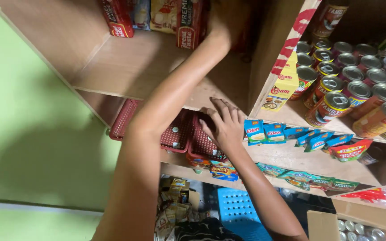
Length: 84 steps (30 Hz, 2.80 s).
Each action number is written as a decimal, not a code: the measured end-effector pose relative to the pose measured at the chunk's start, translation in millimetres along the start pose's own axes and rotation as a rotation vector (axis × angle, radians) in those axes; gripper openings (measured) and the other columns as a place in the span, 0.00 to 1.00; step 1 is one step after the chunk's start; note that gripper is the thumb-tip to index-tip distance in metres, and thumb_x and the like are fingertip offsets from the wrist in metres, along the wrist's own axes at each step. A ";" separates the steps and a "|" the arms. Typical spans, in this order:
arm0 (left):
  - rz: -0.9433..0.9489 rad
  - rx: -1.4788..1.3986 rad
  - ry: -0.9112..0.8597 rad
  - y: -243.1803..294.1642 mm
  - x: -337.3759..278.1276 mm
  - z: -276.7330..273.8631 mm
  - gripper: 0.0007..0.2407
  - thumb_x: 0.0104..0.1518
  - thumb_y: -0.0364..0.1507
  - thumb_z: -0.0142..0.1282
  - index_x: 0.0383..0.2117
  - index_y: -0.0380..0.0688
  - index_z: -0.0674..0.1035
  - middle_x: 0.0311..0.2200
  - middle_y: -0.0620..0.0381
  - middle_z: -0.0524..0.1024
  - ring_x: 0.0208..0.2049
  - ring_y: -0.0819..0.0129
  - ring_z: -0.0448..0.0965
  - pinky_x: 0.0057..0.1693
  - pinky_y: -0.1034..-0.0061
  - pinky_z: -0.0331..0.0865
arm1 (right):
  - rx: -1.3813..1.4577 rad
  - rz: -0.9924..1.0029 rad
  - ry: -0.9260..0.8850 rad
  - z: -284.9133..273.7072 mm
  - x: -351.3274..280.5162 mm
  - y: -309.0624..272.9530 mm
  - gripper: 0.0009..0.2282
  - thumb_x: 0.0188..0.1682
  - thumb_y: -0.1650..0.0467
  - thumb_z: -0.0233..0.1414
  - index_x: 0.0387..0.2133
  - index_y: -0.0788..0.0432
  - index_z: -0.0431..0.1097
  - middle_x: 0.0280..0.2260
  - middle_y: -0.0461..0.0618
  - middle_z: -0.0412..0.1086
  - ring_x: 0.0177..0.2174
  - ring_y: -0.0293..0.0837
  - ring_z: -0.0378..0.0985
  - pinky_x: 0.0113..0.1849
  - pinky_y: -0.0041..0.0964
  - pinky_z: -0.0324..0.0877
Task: Transferring canned goods and packaged food items from a cardboard box onto grocery store shelves.
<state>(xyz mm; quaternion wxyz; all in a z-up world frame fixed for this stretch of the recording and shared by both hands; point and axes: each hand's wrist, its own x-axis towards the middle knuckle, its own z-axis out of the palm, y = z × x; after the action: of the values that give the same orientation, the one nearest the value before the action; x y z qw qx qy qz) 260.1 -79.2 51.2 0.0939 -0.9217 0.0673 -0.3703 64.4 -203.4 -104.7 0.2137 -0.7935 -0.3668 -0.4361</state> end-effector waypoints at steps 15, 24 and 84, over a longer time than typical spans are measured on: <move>0.143 -0.351 0.193 -17.2 78.2 135.7 0.24 0.55 0.40 0.61 0.55 0.39 0.72 0.51 0.39 0.73 0.57 0.38 0.67 0.54 0.52 0.71 | -0.086 -0.021 -0.079 3.2 -4.1 4.6 0.20 0.43 0.55 0.60 0.47 0.46 0.72 0.59 0.46 0.65 0.52 0.50 0.67 0.53 0.47 0.56; 0.167 -0.417 0.221 -20.3 48.2 76.2 0.25 0.57 0.37 0.61 0.58 0.40 0.70 0.54 0.38 0.71 0.58 0.37 0.66 0.56 0.53 0.70 | -0.080 -0.014 -0.087 3.7 -8.0 5.4 0.20 0.46 0.54 0.58 0.50 0.46 0.72 0.60 0.46 0.65 0.52 0.50 0.67 0.53 0.47 0.56; -0.363 -1.041 -0.480 136.8 -535.3 -39.8 0.22 0.60 0.32 0.62 0.59 0.39 0.73 0.60 0.41 0.72 0.60 0.43 0.72 0.63 0.59 0.66 | 0.658 0.610 -0.845 -79.3 -307.8 -23.9 0.18 0.49 0.70 0.57 0.53 0.59 0.71 0.63 0.58 0.61 0.65 0.61 0.57 0.63 0.54 0.54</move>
<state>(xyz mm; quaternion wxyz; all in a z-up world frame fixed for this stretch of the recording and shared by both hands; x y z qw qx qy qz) -158.7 -113.7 -309.7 -0.4220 -0.9012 0.0582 -0.0801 -104.3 -362.1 -323.7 0.3986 -0.8592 -0.2918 0.1329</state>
